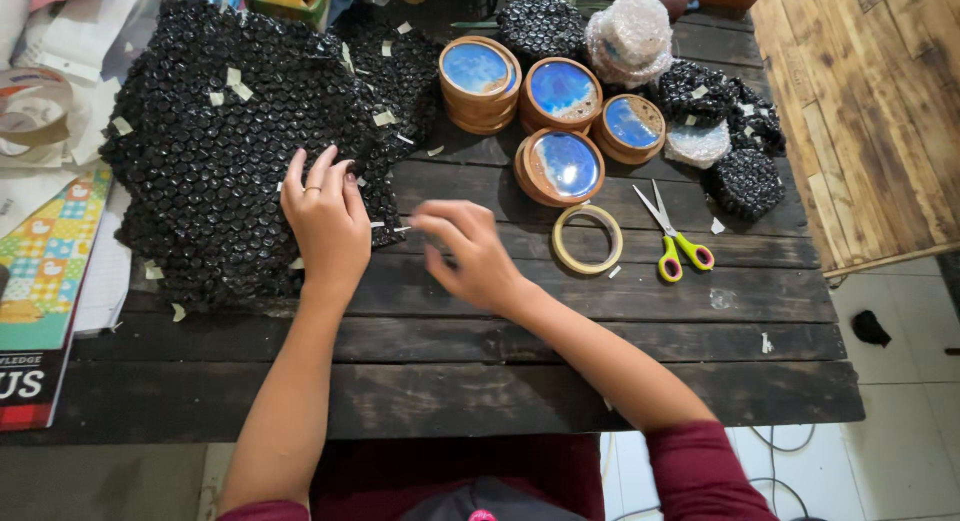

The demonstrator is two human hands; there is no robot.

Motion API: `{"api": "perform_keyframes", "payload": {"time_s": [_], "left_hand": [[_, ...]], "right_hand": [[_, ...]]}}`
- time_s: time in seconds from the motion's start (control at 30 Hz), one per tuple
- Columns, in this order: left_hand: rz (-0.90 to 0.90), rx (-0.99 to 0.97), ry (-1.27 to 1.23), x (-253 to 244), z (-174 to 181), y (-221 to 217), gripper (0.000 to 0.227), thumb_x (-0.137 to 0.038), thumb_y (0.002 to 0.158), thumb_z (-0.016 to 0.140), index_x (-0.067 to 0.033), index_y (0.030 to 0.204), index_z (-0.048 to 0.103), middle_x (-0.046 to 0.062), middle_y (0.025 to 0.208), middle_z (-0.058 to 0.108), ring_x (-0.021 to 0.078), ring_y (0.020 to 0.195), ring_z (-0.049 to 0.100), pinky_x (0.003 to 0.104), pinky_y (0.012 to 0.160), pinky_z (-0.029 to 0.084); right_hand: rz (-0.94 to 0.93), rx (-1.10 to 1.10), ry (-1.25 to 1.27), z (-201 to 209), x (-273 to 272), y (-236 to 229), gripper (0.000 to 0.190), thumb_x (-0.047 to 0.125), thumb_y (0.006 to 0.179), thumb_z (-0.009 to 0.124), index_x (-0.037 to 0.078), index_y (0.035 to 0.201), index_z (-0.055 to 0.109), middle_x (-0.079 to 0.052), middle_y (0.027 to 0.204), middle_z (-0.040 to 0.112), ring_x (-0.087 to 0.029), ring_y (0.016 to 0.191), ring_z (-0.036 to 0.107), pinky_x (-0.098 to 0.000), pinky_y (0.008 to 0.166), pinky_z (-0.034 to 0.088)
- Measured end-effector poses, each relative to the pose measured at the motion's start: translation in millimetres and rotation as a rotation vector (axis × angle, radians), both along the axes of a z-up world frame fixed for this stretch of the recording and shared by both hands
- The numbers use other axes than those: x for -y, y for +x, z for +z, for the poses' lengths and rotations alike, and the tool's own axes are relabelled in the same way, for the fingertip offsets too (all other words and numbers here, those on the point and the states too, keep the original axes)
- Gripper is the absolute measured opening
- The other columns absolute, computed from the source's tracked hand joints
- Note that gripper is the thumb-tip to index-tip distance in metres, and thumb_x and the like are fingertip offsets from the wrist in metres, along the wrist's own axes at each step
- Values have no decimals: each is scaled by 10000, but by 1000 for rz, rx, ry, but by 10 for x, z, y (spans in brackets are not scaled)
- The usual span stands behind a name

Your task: The person wraps round wooden coasters in black bubble wrap and secures them with adhesive tape using scissors.

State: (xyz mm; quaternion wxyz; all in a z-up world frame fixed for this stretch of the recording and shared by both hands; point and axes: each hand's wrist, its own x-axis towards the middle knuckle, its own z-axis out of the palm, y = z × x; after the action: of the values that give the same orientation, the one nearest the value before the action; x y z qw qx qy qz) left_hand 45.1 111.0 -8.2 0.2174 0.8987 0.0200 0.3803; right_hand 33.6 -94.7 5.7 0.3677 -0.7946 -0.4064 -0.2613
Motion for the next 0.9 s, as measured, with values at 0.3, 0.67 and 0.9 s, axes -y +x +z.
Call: {"api": "perform_keyframes", "payload": {"time_s": [0.3, 0.67, 0.9], "left_hand": [[66, 77, 47, -33, 70, -26, 172, -118, 1057, 543, -72, 1116, 698, 33, 1276, 727, 296, 1287, 562, 471, 1049, 423], [-516, 79, -1274, 426, 376, -287, 210, -167, 1103, 428, -83, 1217, 584, 82, 1032, 670, 249, 946, 648, 325, 829, 497], [-660, -434, -2387, 524, 91, -136, 360, -244, 1025, 568, -24, 1294, 662, 246, 1305, 662, 390, 1224, 649, 554, 1070, 525]], "right_hand": [[-77, -5, -173, -348, -650, 351, 581, 197, 888, 640, 132, 1457, 541, -105, 1526, 524, -298, 1401, 517, -457, 1120, 404], [-122, 54, -208, -621, -478, 544, 341, 378, 897, 620, 72, 1045, 633, -143, 1123, 638, -303, 1205, 587, -481, 1117, 391], [-170, -427, 81, -623, -73, 376, 502, 516, 908, 506, 105, 1172, 620, -146, 1158, 647, -290, 1181, 612, -450, 1090, 433]]}}
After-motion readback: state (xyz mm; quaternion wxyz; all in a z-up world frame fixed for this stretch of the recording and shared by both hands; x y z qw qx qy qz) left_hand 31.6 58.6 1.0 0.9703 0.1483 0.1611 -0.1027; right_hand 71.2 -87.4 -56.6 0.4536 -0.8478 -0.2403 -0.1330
